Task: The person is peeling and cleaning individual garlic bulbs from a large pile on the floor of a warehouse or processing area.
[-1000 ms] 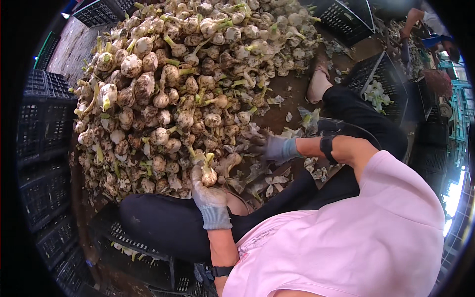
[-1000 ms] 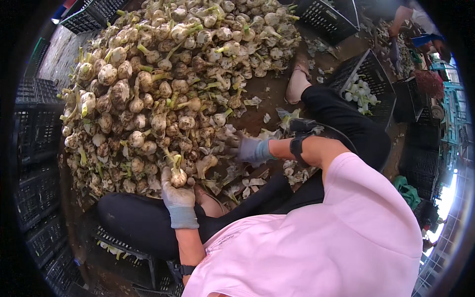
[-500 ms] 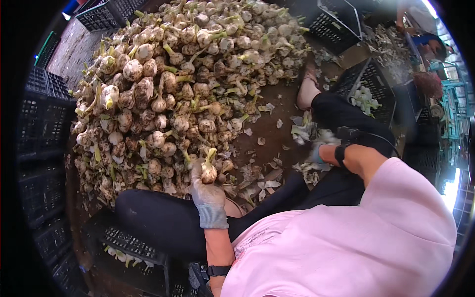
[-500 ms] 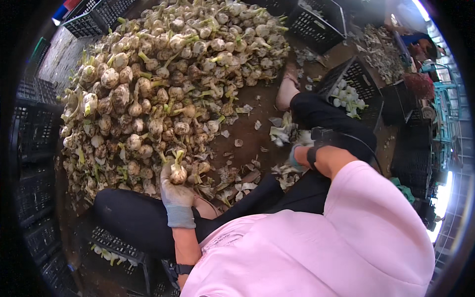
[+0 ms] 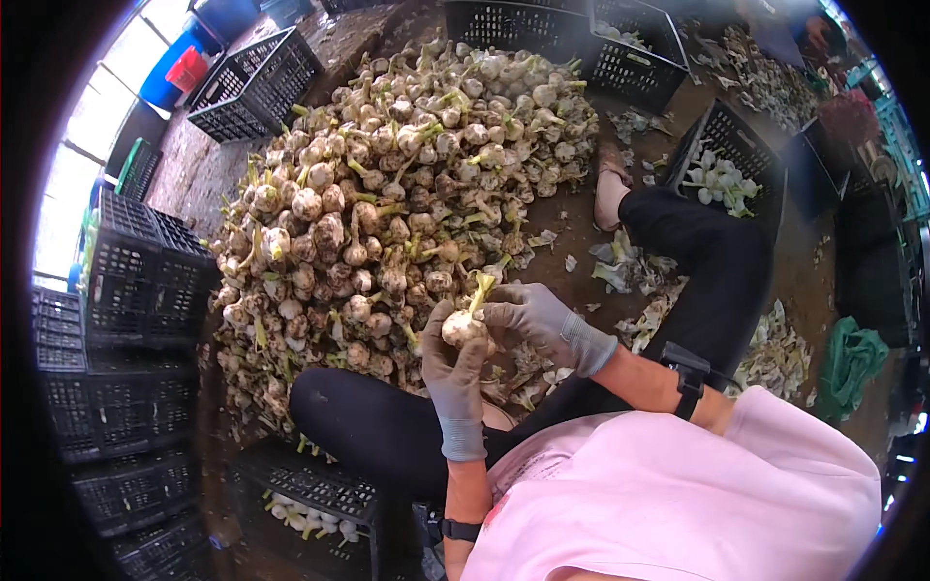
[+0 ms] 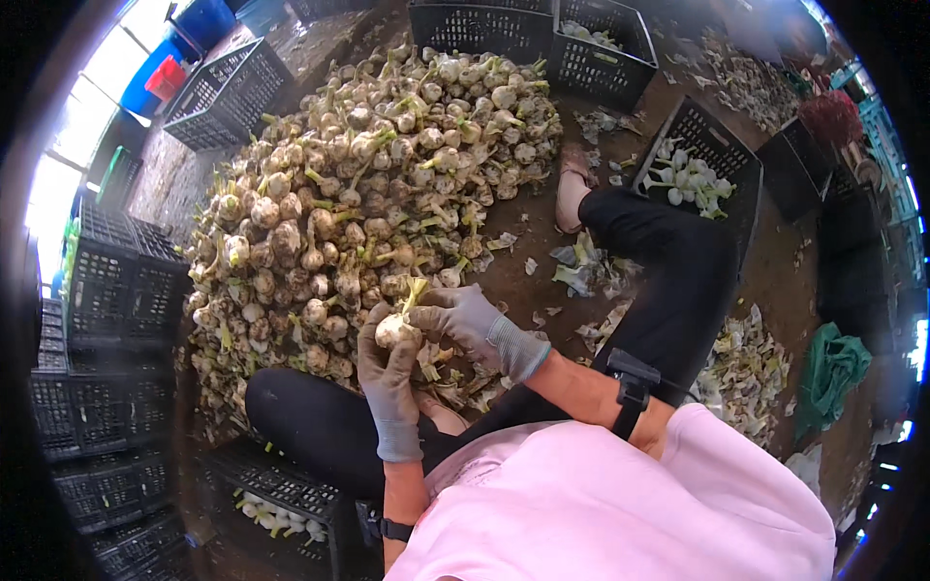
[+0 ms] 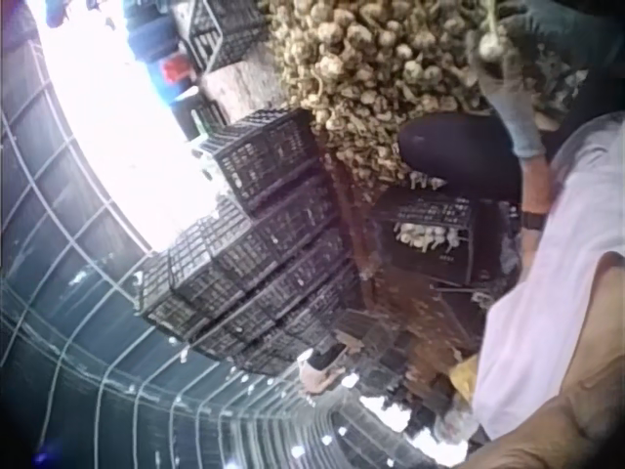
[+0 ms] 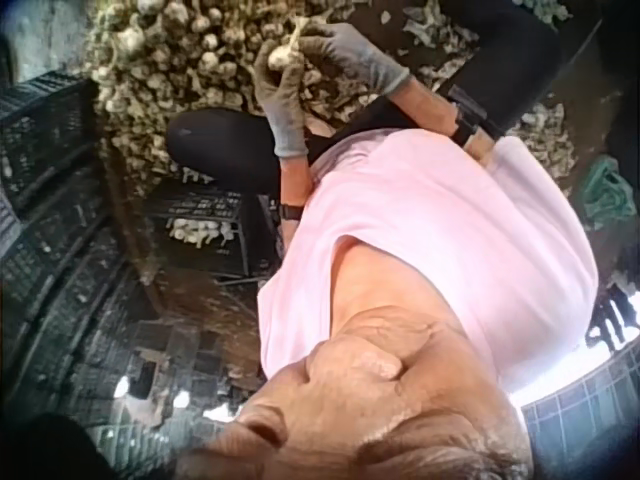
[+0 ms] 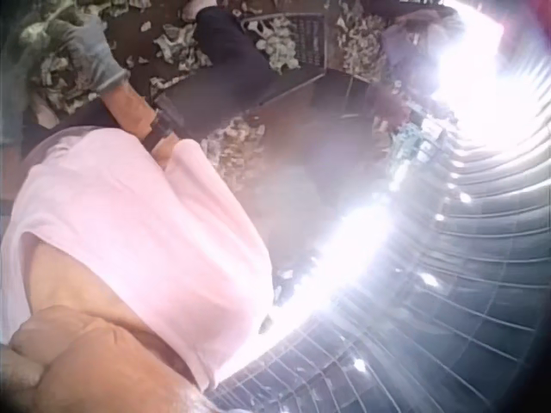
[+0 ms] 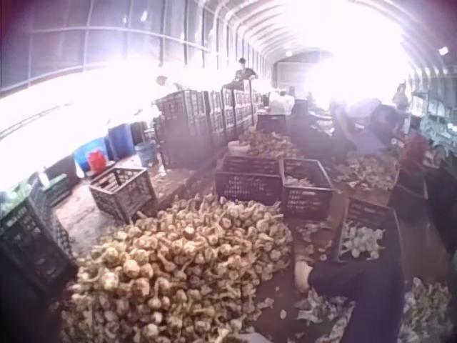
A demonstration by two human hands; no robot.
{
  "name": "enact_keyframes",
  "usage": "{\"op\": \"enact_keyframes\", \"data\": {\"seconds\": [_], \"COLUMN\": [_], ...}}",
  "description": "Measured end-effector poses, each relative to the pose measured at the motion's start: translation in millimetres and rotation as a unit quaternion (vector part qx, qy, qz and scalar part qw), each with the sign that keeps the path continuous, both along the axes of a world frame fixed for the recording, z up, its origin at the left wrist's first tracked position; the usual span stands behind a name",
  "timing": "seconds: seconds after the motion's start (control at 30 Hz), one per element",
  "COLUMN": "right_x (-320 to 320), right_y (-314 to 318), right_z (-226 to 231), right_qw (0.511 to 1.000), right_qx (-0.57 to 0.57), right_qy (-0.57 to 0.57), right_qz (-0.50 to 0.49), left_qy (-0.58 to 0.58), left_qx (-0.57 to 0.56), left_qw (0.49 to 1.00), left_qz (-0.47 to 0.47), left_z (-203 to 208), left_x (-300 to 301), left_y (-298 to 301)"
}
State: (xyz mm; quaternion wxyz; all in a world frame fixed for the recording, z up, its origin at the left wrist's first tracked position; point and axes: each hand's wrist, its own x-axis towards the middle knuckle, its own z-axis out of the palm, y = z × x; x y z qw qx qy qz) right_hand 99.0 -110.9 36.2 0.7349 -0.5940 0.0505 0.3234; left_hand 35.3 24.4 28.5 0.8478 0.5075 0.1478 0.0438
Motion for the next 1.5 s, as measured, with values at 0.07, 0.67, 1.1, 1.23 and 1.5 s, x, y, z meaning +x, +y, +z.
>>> {"op": "enact_keyframes", "data": {"seconds": [0.07,0.67,1.1,1.23,1.5], "right_x": [-10,-34,-42,-33,-39], "right_y": [-7,-45,-33,-33,-39], "right_z": [3,-9,-33,-50,-29], "right_qw": [0.998,0.993,0.997,0.998,0.988], "right_qx": [0.047,0.045,0.06,-0.026,0.079], "right_qy": [0.026,0.055,-0.016,-0.058,0.099], "right_qz": [-0.028,-0.091,0.039,-0.024,-0.083], "left_qy": [-0.059,-0.136,0.268,0.169,0.106], "left_qx": [0.107,0.427,-0.142,-0.007,-0.014], "left_qw": [0.992,0.894,0.952,0.985,0.994], "left_qz": [0.02,0.017,0.043,0.018,-0.025], "left_z": [3,14,-5,-11,-35], "left_x": [-6,-22,-26,-24,-31], "left_y": [-14,-51,-16,-25,-11]}}
